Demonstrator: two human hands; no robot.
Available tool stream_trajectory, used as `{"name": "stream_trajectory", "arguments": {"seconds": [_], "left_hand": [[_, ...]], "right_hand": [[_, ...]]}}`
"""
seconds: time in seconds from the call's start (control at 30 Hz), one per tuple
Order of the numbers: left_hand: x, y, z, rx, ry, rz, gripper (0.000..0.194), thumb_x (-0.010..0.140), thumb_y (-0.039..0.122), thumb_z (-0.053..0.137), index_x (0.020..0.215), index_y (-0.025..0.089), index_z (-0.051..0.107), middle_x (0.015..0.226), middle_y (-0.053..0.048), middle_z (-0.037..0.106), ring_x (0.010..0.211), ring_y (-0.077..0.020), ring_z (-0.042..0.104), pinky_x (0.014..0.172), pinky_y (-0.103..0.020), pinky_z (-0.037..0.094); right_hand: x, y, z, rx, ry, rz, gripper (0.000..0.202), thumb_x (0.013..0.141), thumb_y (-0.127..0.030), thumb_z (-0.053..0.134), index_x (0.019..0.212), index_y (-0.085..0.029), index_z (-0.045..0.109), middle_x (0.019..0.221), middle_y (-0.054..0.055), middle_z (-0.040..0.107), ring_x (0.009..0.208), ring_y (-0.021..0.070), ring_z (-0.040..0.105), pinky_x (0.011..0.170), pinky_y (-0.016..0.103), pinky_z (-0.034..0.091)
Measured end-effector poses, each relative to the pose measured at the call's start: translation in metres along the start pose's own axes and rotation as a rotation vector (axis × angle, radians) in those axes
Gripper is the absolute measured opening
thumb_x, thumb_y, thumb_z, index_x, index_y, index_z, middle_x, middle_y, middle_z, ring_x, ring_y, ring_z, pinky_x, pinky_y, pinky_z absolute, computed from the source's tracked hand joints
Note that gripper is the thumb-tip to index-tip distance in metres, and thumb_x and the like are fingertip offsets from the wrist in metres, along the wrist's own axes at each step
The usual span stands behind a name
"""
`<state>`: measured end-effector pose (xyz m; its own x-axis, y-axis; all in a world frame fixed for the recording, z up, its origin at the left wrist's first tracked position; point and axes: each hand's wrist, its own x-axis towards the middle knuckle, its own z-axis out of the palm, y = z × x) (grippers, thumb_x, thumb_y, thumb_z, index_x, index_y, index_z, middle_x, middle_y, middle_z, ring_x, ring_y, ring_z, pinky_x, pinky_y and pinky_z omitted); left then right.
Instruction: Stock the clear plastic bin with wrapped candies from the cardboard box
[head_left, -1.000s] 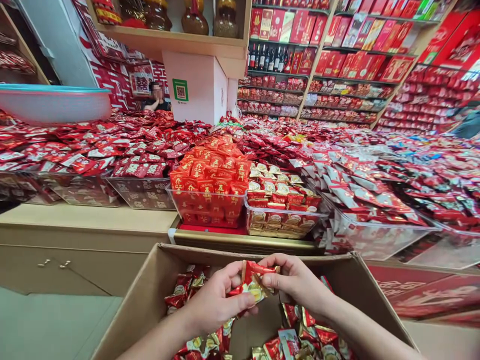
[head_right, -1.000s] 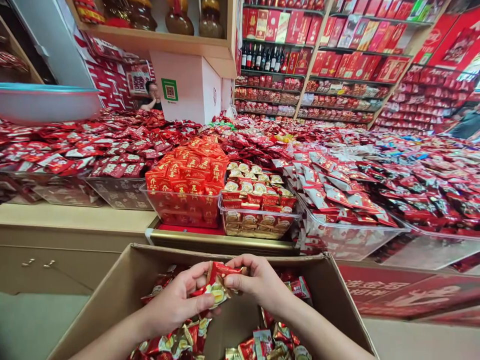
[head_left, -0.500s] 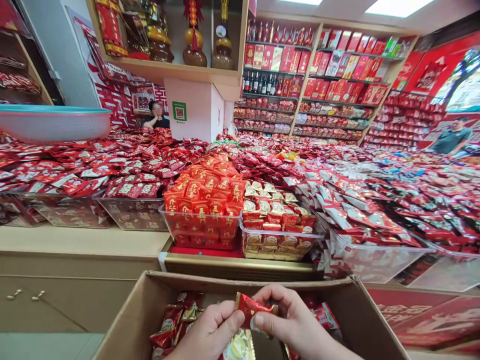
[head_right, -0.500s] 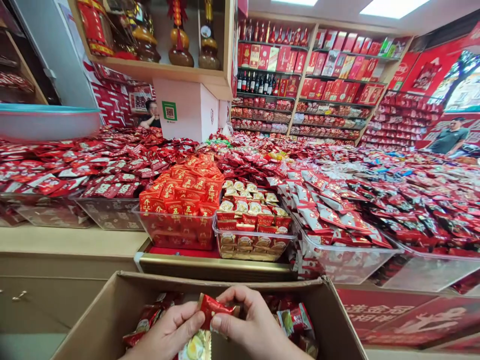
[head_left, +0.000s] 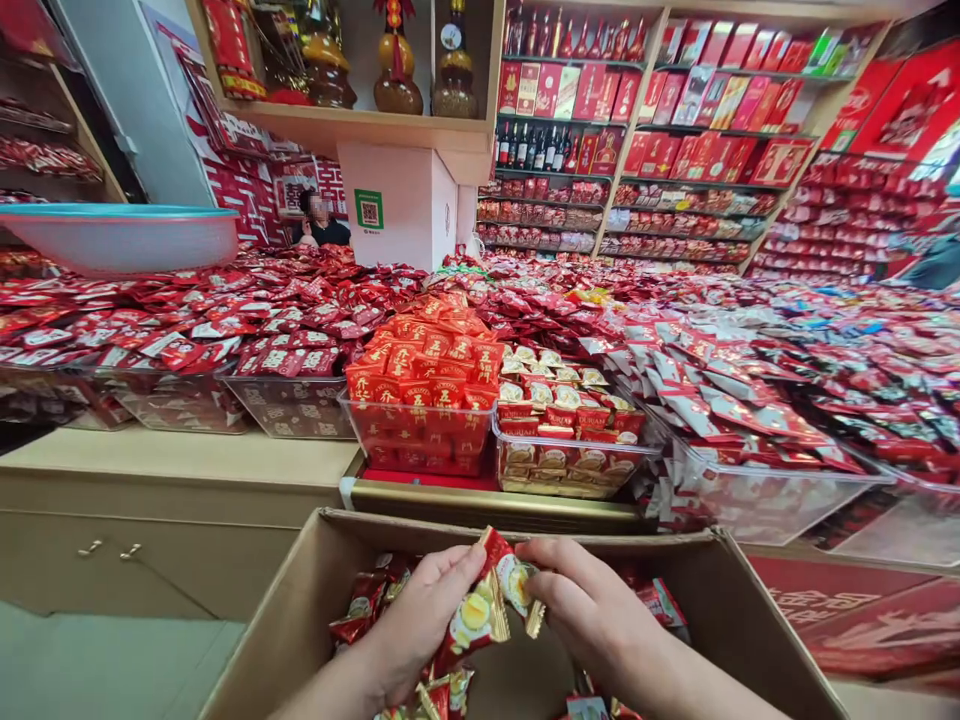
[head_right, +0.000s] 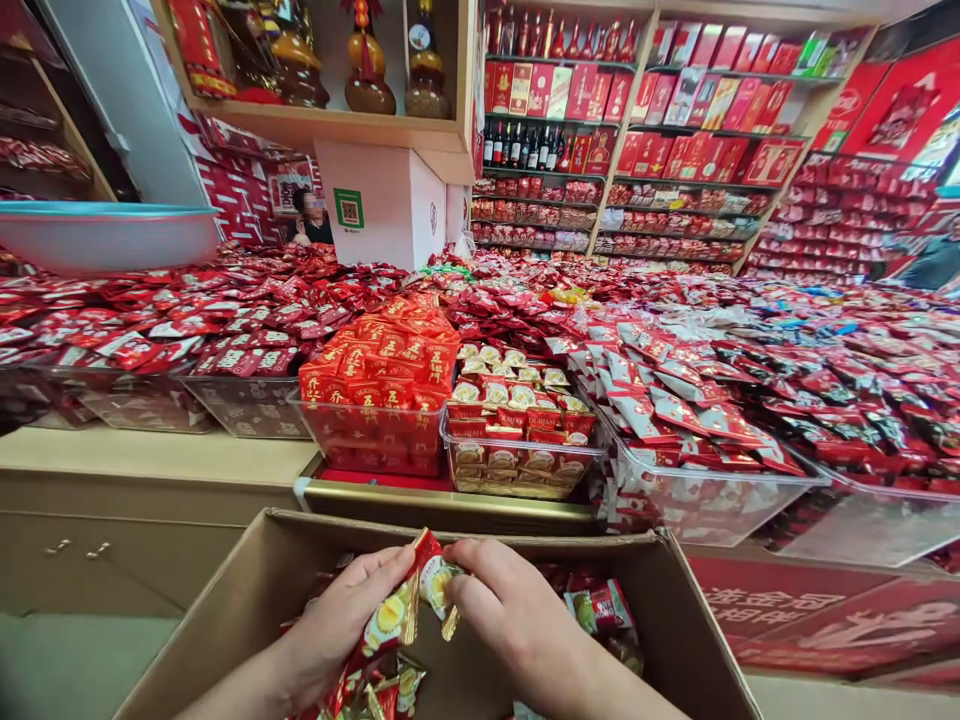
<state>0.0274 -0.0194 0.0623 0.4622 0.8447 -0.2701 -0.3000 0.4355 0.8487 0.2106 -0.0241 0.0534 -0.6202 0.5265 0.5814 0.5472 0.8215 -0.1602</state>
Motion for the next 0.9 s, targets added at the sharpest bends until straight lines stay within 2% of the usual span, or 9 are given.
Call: {"name": "stream_trajectory", "arguments": {"seconds": [0.17,0.3,0.37,0.47,0.53,0.63,0.7,0.8,0.9], "left_hand": [[0.003,0.000,-0.008,0.041,0.074,0.018,0.027,0.076,0.038,0.055,0.072,0.012,0.063,0.053,0.003,0.054,0.044,-0.0045,0.039,0.043,-0.014,0.032],[0.001,-0.002,-0.009,0.035,0.092,0.003,0.029,0.075,0.040,0.056,0.063,0.014,0.059,0.043,0.007,0.044,0.036,-0.0032,0.030,0.034,-0.014,0.023],[-0.001,0.000,-0.007,0.021,0.075,0.007,0.029,0.074,0.039,0.056,0.060,0.014,0.059,0.043,0.006,0.047,0.037,-0.0031,0.032,0.036,-0.013,0.025],[-0.001,0.008,-0.009,0.021,0.049,0.038,0.031,0.075,0.043,0.054,0.068,0.014,0.062,0.049,0.005,0.054,0.044,-0.0057,0.042,0.047,-0.016,0.036],[0.002,0.017,-0.016,0.071,0.128,0.115,0.030,0.072,0.045,0.056,0.075,0.016,0.065,0.048,0.006,0.054,0.045,-0.0071,0.044,0.048,-0.017,0.037],[0.009,0.032,-0.035,0.142,0.315,0.262,0.024,0.068,0.039,0.062,0.075,0.016,0.066,0.052,0.006,0.058,0.049,-0.0076,0.048,0.048,-0.015,0.037],[0.014,0.039,-0.048,0.133,0.377,0.293,0.020,0.067,0.035,0.064,0.071,0.016,0.066,0.063,0.004,0.065,0.058,-0.0098,0.054,0.054,-0.016,0.041],[0.019,0.043,-0.061,0.129,0.420,0.230,0.019,0.066,0.034,0.064,0.071,0.016,0.065,0.061,0.003,0.065,0.051,-0.0099,0.053,0.043,-0.016,0.038],[0.018,0.043,-0.065,0.146,0.417,0.193,0.022,0.065,0.035,0.065,0.077,0.016,0.064,0.054,0.005,0.060,0.044,-0.0074,0.049,0.038,-0.014,0.032]], "right_hand": [[0.006,-0.004,-0.014,-0.079,0.012,-0.143,0.017,0.084,-0.014,0.040,0.092,-0.012,0.055,0.094,0.011,0.061,0.080,0.0157,0.052,0.066,0.028,0.044],[0.006,-0.002,-0.014,-0.068,-0.028,-0.129,0.019,0.084,-0.014,0.041,0.097,-0.012,0.055,0.096,0.011,0.062,0.084,0.0167,0.051,0.068,0.030,0.043],[0.005,-0.002,-0.013,-0.076,-0.029,-0.126,0.020,0.083,-0.014,0.042,0.099,-0.013,0.054,0.097,0.010,0.062,0.085,0.0172,0.051,0.068,0.030,0.043],[0.005,-0.001,-0.020,-0.108,0.019,-0.136,0.020,0.081,-0.012,0.045,0.099,-0.014,0.054,0.093,0.008,0.063,0.081,0.0156,0.051,0.066,0.029,0.042],[0.011,0.007,-0.034,-0.164,0.096,-0.150,0.023,0.079,-0.011,0.049,0.100,-0.015,0.052,0.092,0.007,0.063,0.082,0.0155,0.051,0.067,0.028,0.042],[0.034,0.035,-0.063,-0.333,0.235,-0.100,0.019,0.076,-0.010,0.050,0.094,-0.017,0.053,0.092,0.007,0.061,0.086,0.0165,0.051,0.073,0.030,0.041],[0.058,0.062,-0.082,-0.489,0.239,0.014,0.011,0.078,-0.012,0.047,0.083,-0.016,0.055,0.089,0.008,0.061,0.083,0.0169,0.051,0.075,0.031,0.040],[0.096,0.105,-0.095,-0.715,0.029,0.288,0.020,0.081,-0.018,0.040,0.076,-0.013,0.058,0.084,0.009,0.062,0.081,0.0187,0.051,0.075,0.030,0.038],[0.122,0.139,-0.091,-0.816,-0.190,0.467,0.022,0.080,-0.019,0.039,0.078,-0.012,0.060,0.083,0.011,0.063,0.082,0.0201,0.052,0.074,0.028,0.038]]}}
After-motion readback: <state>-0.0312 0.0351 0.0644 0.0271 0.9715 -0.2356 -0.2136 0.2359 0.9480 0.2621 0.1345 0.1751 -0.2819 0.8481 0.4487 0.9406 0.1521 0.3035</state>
